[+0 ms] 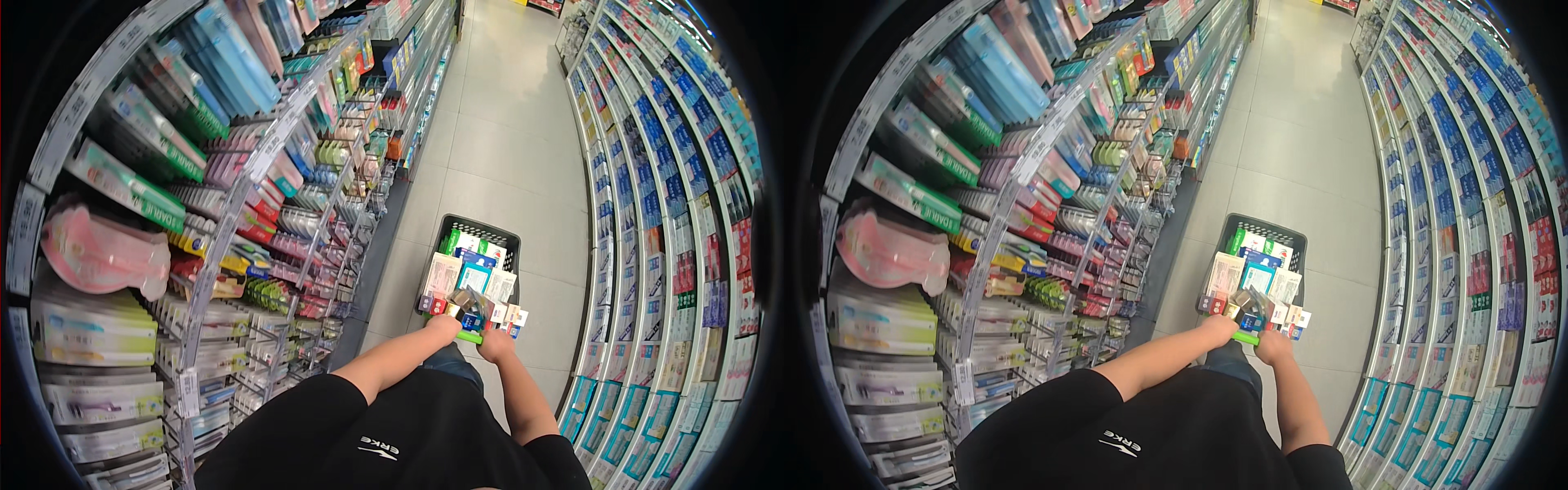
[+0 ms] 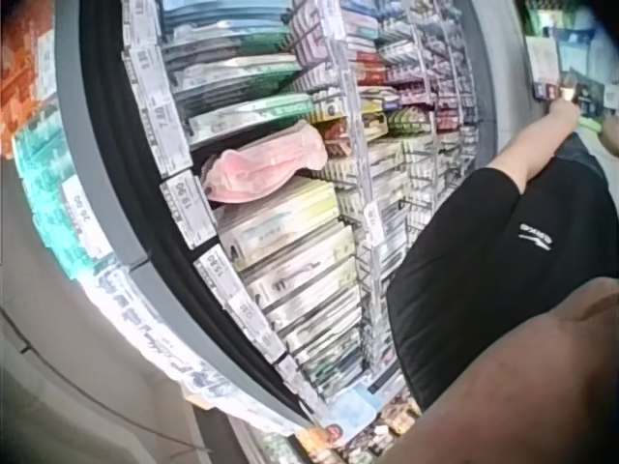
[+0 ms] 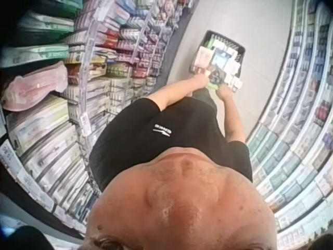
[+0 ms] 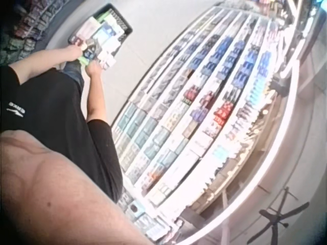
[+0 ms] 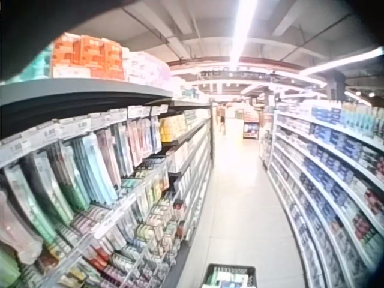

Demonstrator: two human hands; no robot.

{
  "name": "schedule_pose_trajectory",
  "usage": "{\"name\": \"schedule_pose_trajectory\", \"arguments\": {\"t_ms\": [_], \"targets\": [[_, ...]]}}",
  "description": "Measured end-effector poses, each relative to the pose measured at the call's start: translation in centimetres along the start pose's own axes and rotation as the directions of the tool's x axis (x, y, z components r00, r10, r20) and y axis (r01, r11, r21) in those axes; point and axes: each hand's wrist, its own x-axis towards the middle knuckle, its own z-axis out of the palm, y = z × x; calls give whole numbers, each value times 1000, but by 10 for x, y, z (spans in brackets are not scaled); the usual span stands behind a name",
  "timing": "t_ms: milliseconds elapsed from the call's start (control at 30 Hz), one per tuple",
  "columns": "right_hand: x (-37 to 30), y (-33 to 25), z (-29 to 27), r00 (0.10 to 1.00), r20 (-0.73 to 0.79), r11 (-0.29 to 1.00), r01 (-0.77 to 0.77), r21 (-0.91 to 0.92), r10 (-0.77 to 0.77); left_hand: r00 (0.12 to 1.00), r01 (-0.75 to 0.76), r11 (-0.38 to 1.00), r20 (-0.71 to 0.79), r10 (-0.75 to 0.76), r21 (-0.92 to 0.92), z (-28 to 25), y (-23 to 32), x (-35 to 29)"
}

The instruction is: Select various toothpaste, sanitary pads, and toothbrushes from shelves and place them into a shopping basket.

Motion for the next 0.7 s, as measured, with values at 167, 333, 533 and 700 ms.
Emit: {"name": "schedule_pose_trajectory", "arguments": {"t_ms": [167,333,533,700], "targets": [[33,24,-21,998,2,998,62,1,-62,988,-94,994,128,87,49,-54,-6,24],[73,34,-52,991,-30,991,133,8,-132,972,-84,995,224,69,57,-88,-26,62],[123,57,-90,983,-63,985,173,1,-172,963,-116,989,256,90,89,-136,-41,108],[167,69,-130,980,-95,984,176,24,-173,980,-57,997,192,45,57,-160,-61,152]]}}
